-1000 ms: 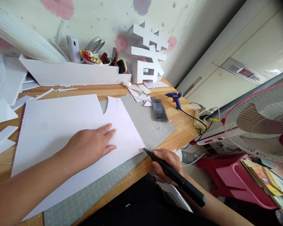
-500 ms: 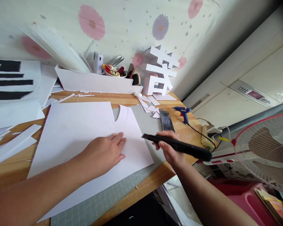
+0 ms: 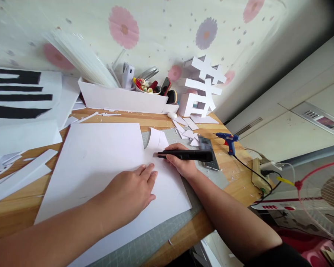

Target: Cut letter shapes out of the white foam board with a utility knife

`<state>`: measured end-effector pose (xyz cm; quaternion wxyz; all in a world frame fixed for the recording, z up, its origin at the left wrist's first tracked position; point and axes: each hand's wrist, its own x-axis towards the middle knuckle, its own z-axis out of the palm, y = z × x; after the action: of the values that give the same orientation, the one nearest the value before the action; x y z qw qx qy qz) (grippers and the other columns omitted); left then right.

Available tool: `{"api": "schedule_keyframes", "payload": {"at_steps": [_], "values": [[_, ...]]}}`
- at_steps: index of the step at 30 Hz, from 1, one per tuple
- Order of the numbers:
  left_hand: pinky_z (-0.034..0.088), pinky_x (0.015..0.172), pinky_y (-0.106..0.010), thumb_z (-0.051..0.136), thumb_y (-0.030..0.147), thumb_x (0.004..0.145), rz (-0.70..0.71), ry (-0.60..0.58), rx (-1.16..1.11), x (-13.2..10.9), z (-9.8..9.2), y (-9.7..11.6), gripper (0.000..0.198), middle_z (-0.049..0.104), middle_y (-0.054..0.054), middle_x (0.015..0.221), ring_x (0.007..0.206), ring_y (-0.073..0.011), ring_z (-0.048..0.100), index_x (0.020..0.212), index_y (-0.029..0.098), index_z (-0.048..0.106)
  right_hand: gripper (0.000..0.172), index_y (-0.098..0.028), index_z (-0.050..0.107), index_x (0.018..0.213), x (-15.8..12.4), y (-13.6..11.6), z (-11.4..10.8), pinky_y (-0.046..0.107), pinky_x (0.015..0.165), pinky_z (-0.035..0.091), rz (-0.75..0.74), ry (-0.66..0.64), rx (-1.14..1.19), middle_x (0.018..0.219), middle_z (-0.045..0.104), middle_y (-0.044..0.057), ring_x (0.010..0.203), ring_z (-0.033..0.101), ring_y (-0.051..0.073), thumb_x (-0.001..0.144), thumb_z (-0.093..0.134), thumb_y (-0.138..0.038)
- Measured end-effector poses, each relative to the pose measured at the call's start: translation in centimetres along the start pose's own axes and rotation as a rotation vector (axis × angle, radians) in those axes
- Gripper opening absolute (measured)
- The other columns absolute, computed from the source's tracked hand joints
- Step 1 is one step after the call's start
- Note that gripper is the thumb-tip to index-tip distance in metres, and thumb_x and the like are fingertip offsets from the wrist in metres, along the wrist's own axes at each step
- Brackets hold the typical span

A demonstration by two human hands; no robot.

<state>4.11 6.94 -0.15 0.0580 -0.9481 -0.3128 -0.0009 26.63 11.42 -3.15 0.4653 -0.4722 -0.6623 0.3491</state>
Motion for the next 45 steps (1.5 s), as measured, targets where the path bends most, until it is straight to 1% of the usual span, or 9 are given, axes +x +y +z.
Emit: {"api": "schedule_keyframes", "payload": {"at_steps": [3, 13, 17, 21, 24, 29, 35, 41, 45], "values": [[0.060, 0.090, -0.042, 0.063, 0.037, 0.093, -0.002, -0.015, 0.001, 0.0, 0.0, 0.0, 0.050, 0.055, -0.023, 0.144, 0.125, -0.0340, 0.063, 0.134, 0.009, 0.064, 0.023, -0.022, 0.066, 0.097, 0.0, -0.1, -0.1, 0.033, 0.066, 0.057, 0.014, -0.014, -0.028, 0.077, 0.070, 0.002, 0.072, 0.067, 0.018, 0.084, 0.069, -0.042], [0.060, 0.091, -0.044, 0.062, 0.038, 0.093, -0.001, -0.032, -0.031, 0.1, -0.2, 0.0, 0.052, 0.055, -0.024, 0.144, 0.126, -0.0346, 0.062, 0.135, 0.007, 0.063, 0.022, -0.022, 0.065, 0.096, 0.1, -0.8, -0.1, 0.033, 0.069, 0.058, -0.042, -0.048, -0.022, 0.081, 0.071, 0.002, 0.075, 0.068, 0.018, 0.086, 0.069, -0.042], [0.061, 0.090, -0.043, 0.063, 0.037, 0.093, -0.008, -0.035, -0.035, 0.1, -0.2, 0.0, 0.051, 0.056, -0.023, 0.144, 0.125, -0.0340, 0.063, 0.135, 0.008, 0.063, 0.021, -0.022, 0.065, 0.097, 0.1, -0.9, -0.3, 0.033, 0.069, 0.058, -0.055, -0.060, -0.077, 0.084, 0.072, 0.003, 0.075, 0.069, 0.018, 0.086, 0.068, -0.040], [0.061, 0.088, -0.043, 0.064, 0.037, 0.093, -0.005, -0.017, -0.035, 0.1, -0.1, 0.0, 0.051, 0.057, -0.023, 0.144, 0.124, -0.0345, 0.064, 0.133, 0.008, 0.064, 0.017, -0.022, 0.066, 0.097, 0.1, -1.0, -0.5, 0.033, 0.071, 0.058, -0.100, -0.056, -0.128, 0.089, 0.074, 0.004, 0.076, 0.070, 0.018, 0.086, 0.068, -0.035], [0.061, 0.087, -0.042, 0.065, 0.037, 0.092, -0.006, 0.004, -0.044, 0.2, -0.1, -0.1, 0.050, 0.058, -0.023, 0.143, 0.123, -0.0348, 0.065, 0.132, 0.008, 0.065, 0.015, -0.023, 0.066, 0.097, 0.0, -1.1, -0.5, 0.032, 0.071, 0.059, -0.140, -0.053, -0.144, 0.088, 0.075, 0.003, 0.077, 0.070, 0.018, 0.086, 0.067, -0.033], [0.060, 0.087, -0.040, 0.069, 0.036, 0.089, -0.025, 0.031, -0.086, 0.1, 0.0, -0.1, 0.050, 0.060, -0.023, 0.141, 0.121, -0.0351, 0.065, 0.131, 0.009, 0.066, 0.015, -0.023, 0.066, 0.098, -0.1, -1.2, -0.7, 0.032, 0.072, 0.058, -0.152, -0.065, -0.209, 0.089, 0.075, 0.004, 0.077, 0.071, 0.018, 0.088, 0.066, -0.035], [0.060, 0.087, -0.043, 0.066, 0.035, 0.091, -0.005, 0.002, -0.054, 0.1, -0.1, -0.1, 0.050, 0.057, -0.024, 0.142, 0.123, -0.0352, 0.064, 0.132, 0.006, 0.064, 0.015, -0.023, 0.066, 0.097, -0.2, -1.2, -0.8, 0.030, 0.069, 0.057, -0.180, -0.098, -0.225, 0.086, 0.075, 0.003, 0.073, 0.070, 0.017, 0.088, 0.066, -0.035], [0.061, 0.084, -0.039, 0.069, 0.034, 0.089, -0.025, 0.013, -0.056, 0.1, -0.1, -0.1, 0.051, 0.057, -0.024, 0.143, 0.122, -0.0344, 0.065, 0.133, 0.009, 0.065, 0.015, -0.024, 0.067, 0.097, -0.3, -1.0, -1.0, 0.030, 0.067, 0.057, -0.166, -0.098, -0.226, 0.084, 0.075, 0.002, 0.071, 0.069, 0.016, 0.085, 0.068, -0.034], [0.062, 0.083, -0.041, 0.066, 0.035, 0.091, -0.011, -0.012, -0.013, 0.1, -0.3, -0.1, 0.051, 0.056, -0.024, 0.143, 0.123, -0.0341, 0.064, 0.134, 0.009, 0.064, 0.016, -0.022, 0.067, 0.096, -0.4, -1.1, -1.2, 0.030, 0.066, 0.056, -0.175, -0.113, -0.243, 0.083, 0.075, 0.002, 0.070, 0.069, 0.016, 0.087, 0.067, -0.035]]}}
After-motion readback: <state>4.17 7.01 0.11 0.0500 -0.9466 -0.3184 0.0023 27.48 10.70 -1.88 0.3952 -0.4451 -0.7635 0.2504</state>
